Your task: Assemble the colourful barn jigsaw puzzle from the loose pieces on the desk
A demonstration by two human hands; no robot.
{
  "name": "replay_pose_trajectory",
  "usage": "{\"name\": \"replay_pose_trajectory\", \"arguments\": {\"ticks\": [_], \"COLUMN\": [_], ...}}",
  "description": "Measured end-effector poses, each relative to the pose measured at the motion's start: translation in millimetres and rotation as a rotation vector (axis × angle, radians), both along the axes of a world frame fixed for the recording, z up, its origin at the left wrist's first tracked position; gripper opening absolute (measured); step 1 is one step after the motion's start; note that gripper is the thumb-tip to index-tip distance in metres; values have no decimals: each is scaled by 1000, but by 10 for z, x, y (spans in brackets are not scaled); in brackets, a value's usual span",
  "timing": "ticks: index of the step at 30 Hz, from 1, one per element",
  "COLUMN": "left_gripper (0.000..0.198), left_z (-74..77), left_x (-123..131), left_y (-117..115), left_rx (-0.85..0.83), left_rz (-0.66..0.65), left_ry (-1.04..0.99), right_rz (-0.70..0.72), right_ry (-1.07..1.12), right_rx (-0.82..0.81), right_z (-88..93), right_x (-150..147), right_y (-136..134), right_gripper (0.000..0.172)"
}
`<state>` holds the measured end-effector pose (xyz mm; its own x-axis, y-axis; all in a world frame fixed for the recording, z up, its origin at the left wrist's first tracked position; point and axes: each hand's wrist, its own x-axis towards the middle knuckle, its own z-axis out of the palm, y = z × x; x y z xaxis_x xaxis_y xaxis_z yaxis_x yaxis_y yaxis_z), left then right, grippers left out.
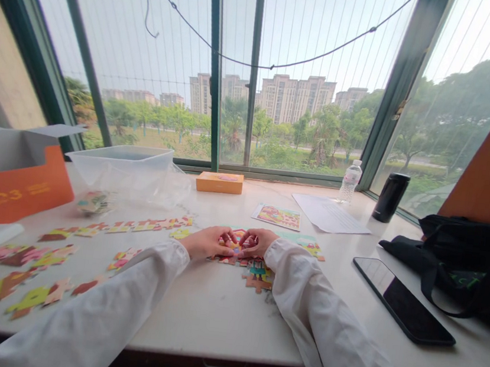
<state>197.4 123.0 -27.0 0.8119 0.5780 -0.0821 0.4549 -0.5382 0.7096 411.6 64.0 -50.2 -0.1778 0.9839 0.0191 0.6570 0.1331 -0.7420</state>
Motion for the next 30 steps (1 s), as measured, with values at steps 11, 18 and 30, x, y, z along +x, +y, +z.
{"name": "replay_pose_trajectory", "arguments": {"ticks": [11, 18, 30], "left_gripper": [48, 61, 53], "left_z": [54, 117, 86], "left_x": [-8, 53, 70], "left_y": [-69, -211, -216], "left_rx": [101, 272, 285], "left_rz": [57, 169, 187], "left_ry": [38, 164, 143], "right_rz": [104, 85, 114], "right_ry": [18, 6, -7], "right_rx": [71, 42, 71], "right_z": [-62, -81, -69], "right_x": [141, 147, 144], "right_y": [77, 102, 92], "right_gripper": [62, 61, 58]}}
